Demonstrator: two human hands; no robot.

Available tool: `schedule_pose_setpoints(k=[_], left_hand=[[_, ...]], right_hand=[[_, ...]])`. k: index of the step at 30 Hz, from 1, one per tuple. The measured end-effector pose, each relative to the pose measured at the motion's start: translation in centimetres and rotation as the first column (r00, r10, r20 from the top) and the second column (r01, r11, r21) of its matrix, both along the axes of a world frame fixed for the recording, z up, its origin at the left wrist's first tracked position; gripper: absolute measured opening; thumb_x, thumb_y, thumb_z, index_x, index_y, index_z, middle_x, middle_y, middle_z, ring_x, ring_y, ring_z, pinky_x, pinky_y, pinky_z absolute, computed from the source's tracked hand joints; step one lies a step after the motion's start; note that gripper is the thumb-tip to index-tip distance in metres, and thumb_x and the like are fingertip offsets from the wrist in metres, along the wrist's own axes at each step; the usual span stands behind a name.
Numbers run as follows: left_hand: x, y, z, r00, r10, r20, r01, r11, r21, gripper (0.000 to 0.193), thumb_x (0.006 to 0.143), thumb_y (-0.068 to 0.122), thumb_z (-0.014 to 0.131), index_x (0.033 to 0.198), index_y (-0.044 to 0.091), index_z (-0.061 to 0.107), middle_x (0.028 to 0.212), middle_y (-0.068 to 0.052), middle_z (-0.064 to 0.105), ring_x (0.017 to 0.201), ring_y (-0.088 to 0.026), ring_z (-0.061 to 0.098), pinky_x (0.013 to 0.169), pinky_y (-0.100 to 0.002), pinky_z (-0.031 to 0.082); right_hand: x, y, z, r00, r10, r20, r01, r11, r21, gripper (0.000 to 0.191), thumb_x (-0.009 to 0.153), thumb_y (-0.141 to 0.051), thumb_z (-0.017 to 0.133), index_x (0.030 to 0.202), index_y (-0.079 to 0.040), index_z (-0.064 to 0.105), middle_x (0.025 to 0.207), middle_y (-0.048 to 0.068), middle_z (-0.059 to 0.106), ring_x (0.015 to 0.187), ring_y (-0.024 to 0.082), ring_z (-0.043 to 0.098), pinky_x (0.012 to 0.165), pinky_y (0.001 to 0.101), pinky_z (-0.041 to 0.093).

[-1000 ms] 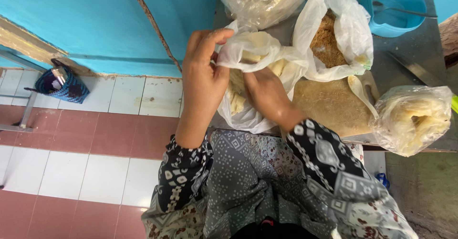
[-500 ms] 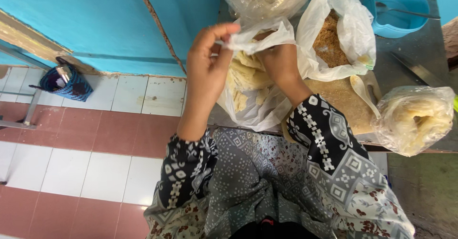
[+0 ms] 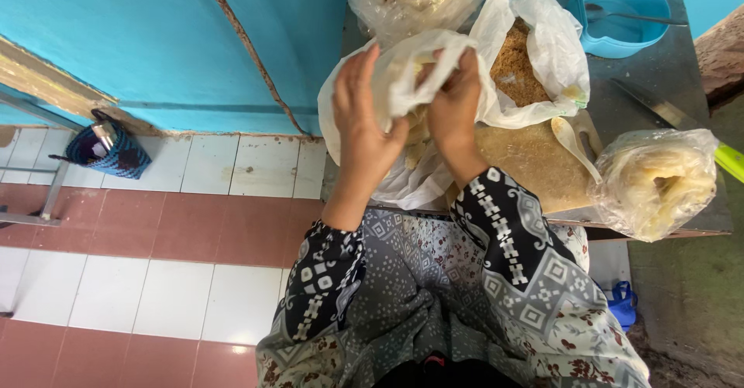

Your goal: The person sits at a small table and wraps filled pastries. They take thin pastry sheets from a plastic bag, spoon a brown filling onto a sheet, fold the sheet over the filling into a triangular parcel, and place the finished parcel into another bag with completed rolls.

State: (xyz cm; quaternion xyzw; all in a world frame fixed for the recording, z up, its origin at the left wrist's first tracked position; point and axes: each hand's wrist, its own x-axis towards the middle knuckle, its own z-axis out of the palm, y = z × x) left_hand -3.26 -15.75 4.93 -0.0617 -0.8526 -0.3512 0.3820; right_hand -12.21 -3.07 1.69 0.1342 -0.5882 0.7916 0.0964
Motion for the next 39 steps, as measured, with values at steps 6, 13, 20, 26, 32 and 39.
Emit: schedule_pose_setpoints(k=[6, 13, 20, 26, 32, 39], left_hand=[[-2.7, -1.5, -2.3, 0.994, -0.062, 0.085, 0.059, 0.998, 0.037, 0.094, 0.087, -0.021, 0.054, 0.166, 0.023, 0.03, 0.164, -0.014, 0.036, 0.148, -0.036, 0.049, 0.117, -0.04, 0.052], [-1.0, -2.4, -3.4, 0.954, -0.262, 0.149, 0.287, 0.94, -0.185, 0.044, 0.082, -0.012, 0.058, 0.115, 0.014, 0.075, 0.117, -0.009, 0.073, 0.117, -0.03, 0.064, 0.11, -0.047, 0.046], [6.0, -0.1, -0.3, 0.924, -0.071, 0.375, 0.243, 0.868, -0.434, 0.021, 0.078, 0.007, 0.067, 0.097, 0.01, 0.077, 0.099, -0.008, 0.07, 0.106, -0.03, 0.063, 0.102, -0.048, 0.04], [7.2, 7.4, 0.0, 0.837, -0.515, 0.183, 0.525, 0.851, -0.003, 0.047, 0.098, 0.021, 0.071, 0.141, 0.009, 0.056, 0.143, -0.015, 0.052, 0.132, -0.034, 0.057, 0.111, -0.046, 0.049], [5.3, 6.2, -4.3, 0.967, -0.105, 0.234, 0.197, 0.887, -0.418, 0.046, 0.09, 0.007, 0.061, 0.136, 0.008, 0.063, 0.145, -0.015, 0.055, 0.127, -0.034, 0.059, 0.104, -0.044, 0.049], [7.9, 1.7, -3.8, 0.878, -0.257, 0.404, 0.307, 0.95, -0.062, 0.024, 0.087, -0.002, 0.062, 0.108, 0.004, 0.07, 0.11, -0.014, 0.069, 0.095, -0.035, 0.07, 0.081, -0.042, 0.056]], right_hand=[[-0.8, 5.0, -0.3, 0.985, 0.003, 0.174, -0.001, 1.0, -0.014, 0.031, 0.09, 0.015, 0.055, 0.114, -0.004, 0.053, 0.099, 0.009, 0.065, 0.078, 0.017, 0.066, 0.063, 0.0299, 0.053], [5.7, 15.9, 0.4, 0.88, 0.169, 0.443, -0.084, 0.975, -0.205, 0.017, 0.099, 0.008, 0.056, 0.111, -0.003, 0.058, 0.108, 0.012, 0.065, 0.097, 0.022, 0.067, 0.084, 0.0331, 0.057], [10.4, 21.3, 1.7, 0.951, -0.017, 0.309, 0.118, 0.943, -0.311, 0.021, 0.1, 0.011, 0.057, 0.114, -0.005, 0.057, 0.103, 0.011, 0.068, 0.094, 0.02, 0.069, 0.086, 0.0317, 0.057], [8.7, 20.3, 1.8, 0.99, -0.036, 0.136, 0.078, 0.945, -0.319, 0.023, 0.1, 0.013, 0.058, 0.115, -0.004, 0.056, 0.099, 0.01, 0.07, 0.09, 0.017, 0.069, 0.084, 0.0279, 0.056], [8.6, 14.8, 2.4, 0.916, -0.266, -0.3, 0.244, 0.964, -0.109, 0.027, 0.105, 0.012, 0.061, 0.121, -0.007, 0.05, 0.108, 0.004, 0.063, 0.094, 0.011, 0.062, 0.084, 0.0234, 0.052], [8.6, 10.8, 0.7, 0.689, 0.483, -0.54, 0.282, 0.508, 0.814, 0.034, 0.079, 0.003, 0.072, 0.112, -0.004, 0.065, 0.103, 0.016, 0.07, 0.094, 0.034, 0.069, 0.079, 0.0446, 0.057]])
